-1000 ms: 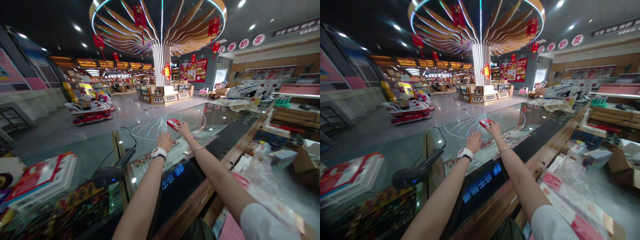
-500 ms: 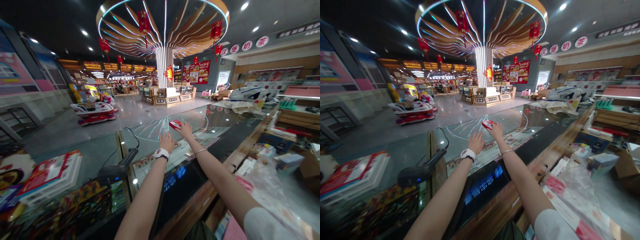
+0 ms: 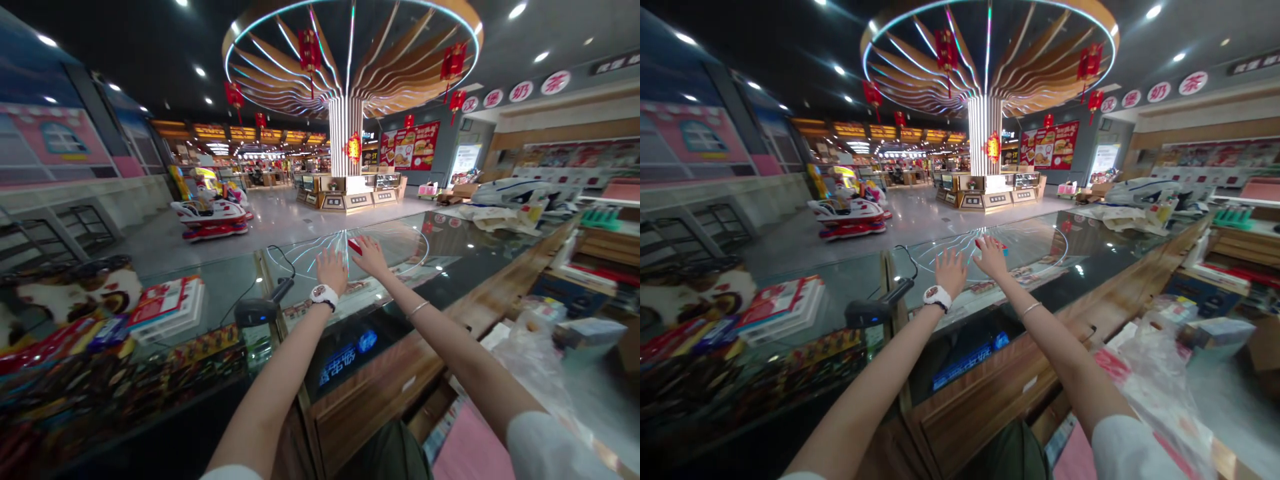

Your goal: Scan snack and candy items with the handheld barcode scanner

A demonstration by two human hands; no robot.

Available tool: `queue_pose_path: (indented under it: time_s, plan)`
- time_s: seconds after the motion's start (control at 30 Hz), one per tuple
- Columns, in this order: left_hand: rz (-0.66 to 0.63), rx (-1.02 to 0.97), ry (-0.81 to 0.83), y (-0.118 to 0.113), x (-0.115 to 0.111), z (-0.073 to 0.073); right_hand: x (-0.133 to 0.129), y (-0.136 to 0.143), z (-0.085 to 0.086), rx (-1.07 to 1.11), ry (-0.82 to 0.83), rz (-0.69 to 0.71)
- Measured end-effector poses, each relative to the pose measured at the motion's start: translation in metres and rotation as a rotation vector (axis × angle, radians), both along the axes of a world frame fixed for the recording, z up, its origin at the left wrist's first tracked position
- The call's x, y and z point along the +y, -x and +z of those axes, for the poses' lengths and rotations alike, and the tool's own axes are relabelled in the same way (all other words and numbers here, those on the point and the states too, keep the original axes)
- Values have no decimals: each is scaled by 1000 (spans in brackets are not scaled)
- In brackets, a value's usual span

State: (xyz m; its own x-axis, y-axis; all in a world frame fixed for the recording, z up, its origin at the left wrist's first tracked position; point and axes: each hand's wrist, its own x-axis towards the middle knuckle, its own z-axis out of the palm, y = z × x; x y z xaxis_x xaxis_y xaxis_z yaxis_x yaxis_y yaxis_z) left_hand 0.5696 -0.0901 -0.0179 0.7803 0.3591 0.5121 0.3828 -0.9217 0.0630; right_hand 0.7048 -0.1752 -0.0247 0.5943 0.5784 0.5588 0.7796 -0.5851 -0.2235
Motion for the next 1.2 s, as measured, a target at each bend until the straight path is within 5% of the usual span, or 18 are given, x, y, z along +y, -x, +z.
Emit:
queue_pose_path:
  time_s: [0.27,0.63,0.9,1.2]
  plan:
    - [36,2,-85,82,0,26,3,67,16,-70,-17,228]
    - [174,-1,-138,202,27,39,33,170,15,-74,-28,539]
    - [319,-32,-198,257,62,37,69,233,21,-100,-22,717]
    - [501,-28,-181,294,108,18,120,288,23,-189,5,892]
